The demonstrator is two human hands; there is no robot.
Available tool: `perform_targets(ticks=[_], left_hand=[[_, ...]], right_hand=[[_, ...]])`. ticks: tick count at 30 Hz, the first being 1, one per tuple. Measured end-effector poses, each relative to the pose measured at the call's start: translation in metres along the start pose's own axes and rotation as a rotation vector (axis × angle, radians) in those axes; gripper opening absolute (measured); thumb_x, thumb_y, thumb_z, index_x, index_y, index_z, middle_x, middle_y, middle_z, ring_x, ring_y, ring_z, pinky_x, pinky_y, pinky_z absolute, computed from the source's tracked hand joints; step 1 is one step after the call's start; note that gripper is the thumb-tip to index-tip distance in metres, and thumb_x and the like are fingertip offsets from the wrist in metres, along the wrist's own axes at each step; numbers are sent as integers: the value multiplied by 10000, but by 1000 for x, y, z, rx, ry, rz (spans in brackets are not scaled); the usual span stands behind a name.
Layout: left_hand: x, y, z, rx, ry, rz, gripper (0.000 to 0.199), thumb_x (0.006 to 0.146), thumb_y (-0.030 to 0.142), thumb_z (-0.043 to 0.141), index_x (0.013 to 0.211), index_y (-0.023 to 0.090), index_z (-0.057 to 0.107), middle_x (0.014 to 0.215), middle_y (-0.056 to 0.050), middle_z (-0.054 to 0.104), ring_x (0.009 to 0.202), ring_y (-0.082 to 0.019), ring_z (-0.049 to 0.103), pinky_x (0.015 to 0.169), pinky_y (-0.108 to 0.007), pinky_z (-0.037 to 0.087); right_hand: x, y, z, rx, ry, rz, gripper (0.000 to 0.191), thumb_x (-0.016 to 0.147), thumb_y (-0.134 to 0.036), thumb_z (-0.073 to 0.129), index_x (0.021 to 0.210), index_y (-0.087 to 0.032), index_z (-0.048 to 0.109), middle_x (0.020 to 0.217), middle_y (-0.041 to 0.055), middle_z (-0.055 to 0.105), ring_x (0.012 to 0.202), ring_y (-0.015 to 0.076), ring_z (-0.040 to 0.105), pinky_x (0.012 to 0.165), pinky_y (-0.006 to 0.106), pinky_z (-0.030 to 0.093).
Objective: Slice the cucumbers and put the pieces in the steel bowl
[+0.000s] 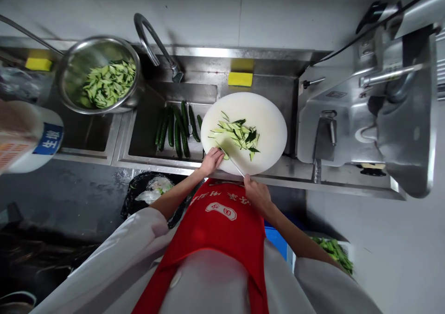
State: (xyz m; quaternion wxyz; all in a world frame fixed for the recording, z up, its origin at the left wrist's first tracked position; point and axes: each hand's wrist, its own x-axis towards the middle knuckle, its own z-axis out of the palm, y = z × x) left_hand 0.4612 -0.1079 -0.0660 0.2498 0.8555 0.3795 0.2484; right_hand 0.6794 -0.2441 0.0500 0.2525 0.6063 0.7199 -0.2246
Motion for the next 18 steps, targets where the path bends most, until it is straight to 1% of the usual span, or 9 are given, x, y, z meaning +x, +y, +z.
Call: perform_targets(ticks=[2, 4, 7, 10, 12, 15, 18], left_hand=[[0, -1, 1, -24, 18, 2, 295, 1040, 291, 375, 1071, 161, 637, 950, -85, 573, 917, -205, 529, 866, -360, 489], [0, -2, 2, -50, 30, 8, 288, 1040, 293, 379, 1062, 162, 634, 949, -85, 580, 913, -203, 532, 867, -359, 491], [-1, -4, 3, -77, 41, 10, 275, 1037, 296, 388, 1055, 164, 629, 956, -90, 588, 920, -205, 538, 865, -362, 490], [-1, -4, 3, -84, 55, 6, 273, 1036, 298, 388, 1016, 167, 627, 937, -91, 587, 914, -207, 539, 853, -367, 485], [-2, -4, 4, -93, 66, 9, 268, 1035, 297, 390, 1007, 166, 622, 934, -91, 587, 909, -206, 536, 849, -366, 483], [-2, -3, 5, -100, 82, 23, 261, 1034, 290, 391, 1010, 159, 616, 927, -94, 590, 898, -207, 532, 841, -365, 481], [-3, -3, 6, -94, 94, 22, 263, 1034, 286, 387, 993, 159, 614, 904, -91, 588, 886, -209, 524, 829, -367, 479]], right_hand=[[0, 1, 2, 25, -45, 12, 332, 1000, -149, 308, 1303, -98, 433, 960, 155, 711, 894, 250, 718, 706, 289, 466], [-2, 3, 2, 57, -75, 25, 298, 1015, -195, 305, 1258, -119, 459, 937, 143, 713, 871, 245, 719, 699, 287, 461], [-2, 2, -1, 58, -53, 37, 308, 1027, -244, 305, 1277, -128, 442, 937, 147, 711, 867, 235, 716, 706, 278, 449], [3, -4, -4, 35, -31, 28, 324, 1019, -184, 291, 1306, -96, 413, 972, 168, 709, 908, 232, 711, 720, 269, 438], [4, -5, -6, 54, -57, 33, 310, 1017, -169, 284, 1284, -101, 426, 964, 159, 714, 906, 234, 713, 712, 270, 433], [-2, -4, -9, 94, -86, 72, 280, 1031, -239, 290, 1231, -145, 461, 898, 126, 722, 855, 239, 719, 692, 274, 427], [-2, -6, -12, 93, -55, 68, 297, 1037, -258, 273, 1243, -147, 456, 894, 124, 723, 858, 249, 720, 689, 281, 422]])
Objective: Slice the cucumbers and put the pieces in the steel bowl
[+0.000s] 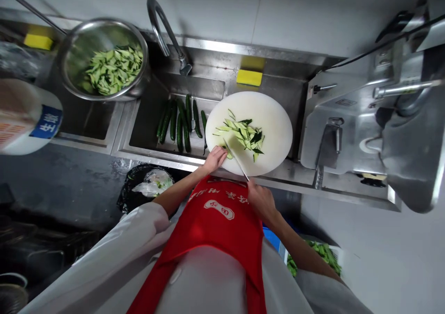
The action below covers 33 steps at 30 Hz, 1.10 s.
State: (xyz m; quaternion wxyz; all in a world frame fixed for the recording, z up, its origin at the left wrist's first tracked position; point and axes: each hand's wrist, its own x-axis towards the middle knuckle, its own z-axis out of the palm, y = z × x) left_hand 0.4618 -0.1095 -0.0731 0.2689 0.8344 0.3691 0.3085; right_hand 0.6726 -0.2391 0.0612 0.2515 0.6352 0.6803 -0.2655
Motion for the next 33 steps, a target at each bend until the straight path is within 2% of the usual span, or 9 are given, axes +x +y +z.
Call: perform_targets(ticks=[3, 6, 11, 16, 21, 24, 29, 33], left_hand=[[-1, -1, 1, -1, 15, -11, 257, 1034, 287, 387, 1002, 162, 610, 917, -92, 590, 887, -208, 522, 831, -370, 475], [-2, -2, 2, -8, 9, -2, 255, 1035, 283, 384, 992, 164, 606, 914, -88, 592, 873, -203, 522, 827, -369, 471], [-2, -2, 2, -11, 19, -21, 262, 1036, 294, 383, 959, 170, 600, 889, -82, 583, 878, -205, 525, 819, -365, 467], [-2, 0, 2, -24, 15, -37, 277, 1041, 298, 362, 977, 161, 595, 905, -93, 599, 879, -205, 523, 828, -368, 474], [-4, -2, 4, -31, 19, -67, 291, 1041, 309, 354, 982, 168, 601, 907, -94, 594, 894, -209, 534, 837, -382, 481], [-5, -5, 3, -56, 24, -70, 294, 1044, 310, 349, 1005, 161, 600, 932, -99, 602, 910, -203, 543, 852, -376, 489], [-6, -8, 0, -90, -2, -39, 285, 1046, 298, 349, 1003, 163, 596, 951, -101, 610, 929, -197, 549, 870, -370, 493], [-6, -8, 0, -82, 11, -43, 297, 1046, 303, 344, 989, 159, 597, 933, -100, 602, 914, -199, 541, 854, -373, 495]], right_hand=[[3, -4, 1, 5, -19, -18, 300, 1029, -192, 256, 1250, -126, 449, 946, 137, 725, 893, 244, 717, 695, 281, 416], [2, -2, 3, 35, -61, 3, 279, 1033, -226, 264, 1203, -148, 471, 907, 118, 726, 843, 234, 718, 672, 276, 409], [3, -5, 5, 39, 9, 5, 288, 1038, -243, 247, 1190, -148, 472, 887, 114, 721, 849, 239, 715, 667, 283, 406], [-2, -3, 4, 61, -45, 13, 288, 1041, -257, 244, 1161, -159, 487, 882, 107, 722, 825, 236, 717, 658, 281, 402], [3, -7, 3, 56, 10, 14, 302, 1044, -280, 244, 1166, -156, 490, 874, 120, 718, 822, 229, 710, 665, 283, 406], [9, -8, 6, 89, -15, 24, 310, 1049, -280, 228, 1145, -156, 495, 892, 115, 719, 843, 226, 710, 665, 283, 405], [-4, -2, 7, 58, -27, 26, 323, 1051, -314, 219, 1135, -172, 496, 861, 99, 715, 807, 222, 713, 663, 279, 407], [-1, -10, 3, 58, -4, 15, 294, 1046, -266, 237, 1156, -160, 488, 873, 105, 716, 831, 219, 717, 674, 276, 410]])
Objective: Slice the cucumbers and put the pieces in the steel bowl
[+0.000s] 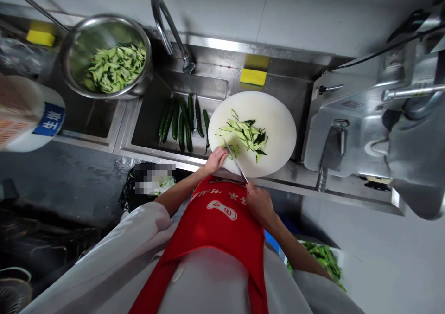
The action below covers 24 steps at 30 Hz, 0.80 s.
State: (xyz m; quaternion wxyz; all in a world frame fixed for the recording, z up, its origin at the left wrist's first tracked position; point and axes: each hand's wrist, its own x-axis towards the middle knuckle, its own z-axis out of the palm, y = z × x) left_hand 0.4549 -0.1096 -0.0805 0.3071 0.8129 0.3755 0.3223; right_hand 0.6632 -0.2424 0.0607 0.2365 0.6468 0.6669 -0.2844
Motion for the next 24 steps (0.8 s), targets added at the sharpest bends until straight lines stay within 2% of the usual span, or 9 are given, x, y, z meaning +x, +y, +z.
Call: perform_targets(ticks=[3, 5, 9, 13, 17, 24], left_hand=[[0, 0, 1, -2, -3, -7, 303, 1047, 308, 339, 996, 156, 596, 936, -102, 603, 913, -199, 540, 859, -379, 499], [0, -1, 1, -7, -7, -9, 296, 1045, 301, 340, 1005, 158, 596, 947, -103, 605, 922, -199, 547, 866, -383, 501], [-1, -1, 2, -10, -4, -14, 288, 1042, 301, 347, 1008, 163, 597, 945, -105, 605, 940, -207, 560, 864, -389, 505], [-3, -4, -1, -34, -6, -18, 297, 1040, 304, 350, 1038, 163, 611, 984, -116, 620, 975, -209, 571, 889, -401, 514], [-5, -12, -5, -79, -40, 49, 287, 1035, 314, 381, 1102, 164, 617, 1055, -132, 629, 1019, -206, 582, 919, -403, 519], [-4, -20, -4, -51, -83, 75, 312, 1036, 310, 368, 1139, 161, 622, 1033, -135, 637, 995, -214, 577, 905, -414, 518]], right_hand=[[4, -2, 0, 32, -65, 9, 282, 1041, -239, 242, 1142, -153, 491, 908, 116, 718, 862, 220, 717, 670, 276, 406], [0, 1, 0, 35, -86, 32, 292, 1045, -280, 239, 1129, -161, 493, 873, 106, 715, 834, 228, 719, 657, 277, 400], [-3, 4, 3, 33, -23, 27, 328, 1052, -337, 217, 1123, -172, 491, 832, 95, 710, 804, 227, 713, 654, 274, 388], [14, -3, 11, 82, -26, 22, 335, 1056, -317, 205, 1117, -164, 497, 882, 106, 717, 840, 222, 708, 671, 279, 392], [24, -5, 16, 92, -22, 32, 341, 1057, -322, 199, 1128, -158, 489, 899, 111, 720, 846, 228, 707, 673, 288, 392], [2, 2, -4, 36, 24, 5, 320, 1054, -329, 213, 1113, -175, 487, 836, 93, 718, 793, 223, 705, 629, 281, 345]])
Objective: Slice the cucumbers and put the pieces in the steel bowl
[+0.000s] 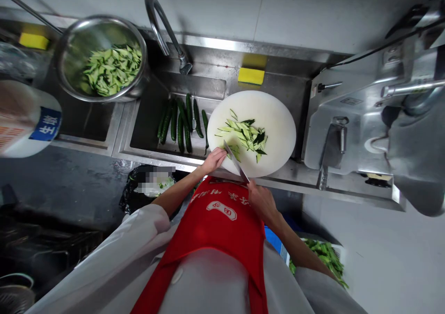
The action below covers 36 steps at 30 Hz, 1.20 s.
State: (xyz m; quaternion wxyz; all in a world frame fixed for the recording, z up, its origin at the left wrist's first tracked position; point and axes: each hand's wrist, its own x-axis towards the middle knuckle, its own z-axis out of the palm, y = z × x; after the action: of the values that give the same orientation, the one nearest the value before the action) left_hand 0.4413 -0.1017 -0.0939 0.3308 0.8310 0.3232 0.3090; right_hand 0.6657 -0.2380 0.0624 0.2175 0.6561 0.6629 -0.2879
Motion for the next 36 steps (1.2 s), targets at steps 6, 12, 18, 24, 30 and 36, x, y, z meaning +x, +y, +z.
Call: perform_targets(ticks=[6, 12, 18, 24, 30, 36], left_hand=[[-1, 0, 1, 9, 6, -15, 329, 1038, 318, 355, 1128, 160, 630, 1024, -133, 639, 976, -218, 577, 892, -427, 514], [2, 7, -3, 12, 52, -30, 302, 1035, 324, 382, 1061, 167, 638, 990, -121, 639, 954, -210, 580, 872, -401, 518], [38, 55, -43, 97, 513, -212, 320, 1037, 361, 364, 1158, 181, 599, 1083, -139, 624, 1098, -254, 574, 964, -471, 476], [88, 124, -12, 208, -340, 379, 609, 967, 571, 448, 1458, 212, 424, 1515, -133, 431, 1452, -287, 345, 1191, -513, 291], [85, 68, -9, 435, -436, 163, 966, 905, 728, 378, 1577, 82, 126, 1627, -197, 149, 1528, -318, 127, 1237, -564, 35], [86, 20, -3, 564, -91, -435, 849, 951, 662, 328, 1579, 114, 171, 1650, -161, 16, 1532, -349, -20, 1235, -555, 112]], right_hand=[[14, -4, 2, 8, -30, 5, 301, 1056, -329, 243, 1101, -170, 494, 876, 101, 721, 802, 207, 695, 629, 278, 329], [4, 17, -9, -10, 30, -22, 323, 1050, -376, 271, 1068, -193, 535, 807, 63, 714, 726, 187, 664, 601, 277, 275], [-33, 52, -31, -116, 273, 39, 261, 1002, -387, 408, 1049, -185, 567, 907, 80, 700, 809, 210, 652, 598, 279, 262], [-14, 58, -47, -222, 305, -32, 235, 936, -326, 546, 1103, -165, 581, 982, 131, 659, 941, 255, 606, 680, 284, 338], [-34, 116, -38, -189, 441, 12, 165, 888, -284, 584, 1012, -183, 626, 889, 117, 665, 819, 247, 615, 631, 285, 359], [-36, 183, 6, 565, 561, 98, 295, 878, -482, 530, 905, -206, 633, 652, 22, 655, 557, 167, 587, 558, 271, 421]])
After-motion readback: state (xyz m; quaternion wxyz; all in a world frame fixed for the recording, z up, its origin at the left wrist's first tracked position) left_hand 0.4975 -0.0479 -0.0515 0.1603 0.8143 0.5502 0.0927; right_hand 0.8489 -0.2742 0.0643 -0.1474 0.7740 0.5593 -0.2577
